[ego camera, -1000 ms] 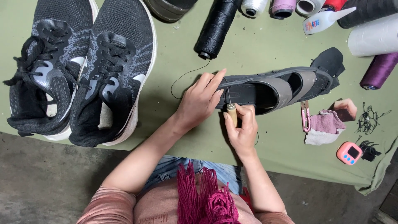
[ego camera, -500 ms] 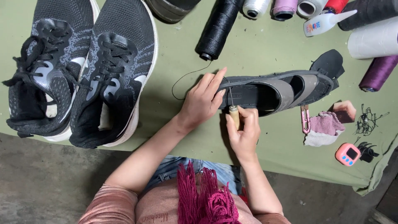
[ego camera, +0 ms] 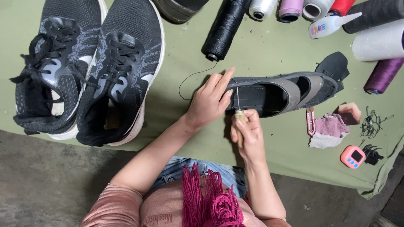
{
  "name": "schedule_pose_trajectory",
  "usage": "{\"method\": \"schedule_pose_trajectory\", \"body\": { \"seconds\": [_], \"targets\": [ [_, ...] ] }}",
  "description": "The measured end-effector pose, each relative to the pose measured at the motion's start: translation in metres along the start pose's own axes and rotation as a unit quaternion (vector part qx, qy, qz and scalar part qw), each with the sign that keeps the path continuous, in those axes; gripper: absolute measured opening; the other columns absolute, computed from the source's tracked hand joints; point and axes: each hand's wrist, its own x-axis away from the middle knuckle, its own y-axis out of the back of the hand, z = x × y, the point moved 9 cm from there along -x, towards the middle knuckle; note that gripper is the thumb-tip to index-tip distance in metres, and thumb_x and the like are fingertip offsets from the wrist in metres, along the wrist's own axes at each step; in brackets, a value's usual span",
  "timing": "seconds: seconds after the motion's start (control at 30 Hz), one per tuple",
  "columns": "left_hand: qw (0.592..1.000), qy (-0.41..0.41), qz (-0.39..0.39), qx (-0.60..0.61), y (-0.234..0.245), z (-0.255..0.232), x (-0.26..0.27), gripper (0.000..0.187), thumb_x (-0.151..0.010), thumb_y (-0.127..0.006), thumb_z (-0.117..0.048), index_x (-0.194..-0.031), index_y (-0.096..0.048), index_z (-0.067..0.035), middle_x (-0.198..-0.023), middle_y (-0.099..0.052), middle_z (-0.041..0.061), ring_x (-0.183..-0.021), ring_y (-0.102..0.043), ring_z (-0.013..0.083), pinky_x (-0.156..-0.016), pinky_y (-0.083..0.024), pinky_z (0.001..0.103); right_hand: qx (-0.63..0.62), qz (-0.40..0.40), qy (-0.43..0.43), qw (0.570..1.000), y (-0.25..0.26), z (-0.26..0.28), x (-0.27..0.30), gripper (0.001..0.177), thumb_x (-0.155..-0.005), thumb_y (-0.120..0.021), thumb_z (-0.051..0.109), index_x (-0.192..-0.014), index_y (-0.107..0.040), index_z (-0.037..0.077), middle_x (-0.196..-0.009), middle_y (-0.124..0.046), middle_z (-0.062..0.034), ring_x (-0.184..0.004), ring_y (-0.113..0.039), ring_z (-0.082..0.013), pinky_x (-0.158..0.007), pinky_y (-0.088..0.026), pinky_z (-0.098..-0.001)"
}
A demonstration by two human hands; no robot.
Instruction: Sewing the sole of a sandal using a hand-held awl and thread at a repair bench.
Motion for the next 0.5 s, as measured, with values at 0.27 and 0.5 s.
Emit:
{"method": "schedule_pose_trajectory", "body": {
  "seconds": [0.27,0.5],
  "targets": [
    [1.000,-0.002,0.003,-0.007,0.001,-0.001,0.000,0.050,-0.100,-0.057,-0.018,-0.149,-0.051,-0.010,-0.102,-0.054,0.005,-0.088,-0.066,0.0279,-0.070,-0.060,0.040,0.296,-0.026,0.101,0.950,-0.009,0.032,0.004,0.026,-0.100,-0.064,0.008,-0.120,-0.049,-0.001,-0.093,-0.062,-0.0180,-0.047,-0.057,-0.0144,-0.042,-0.043,-0.0258],
    [1.000,0.002,0.009,0.005,-0.001,0.002,0.003,0.048,-0.099,-0.059,-0.019,-0.146,-0.054,-0.012,-0.101,-0.054,0.004,-0.088,-0.066,0.0267,-0.070,-0.060,0.039,0.215,-0.028,0.072,0.974,-0.020,0.030,0.010,0.026,-0.101,-0.061,0.005,-0.123,-0.047,0.000,-0.080,-0.058,-0.0098,-0.048,-0.056,-0.0089,-0.043,-0.040,-0.0209]
  ]
}}
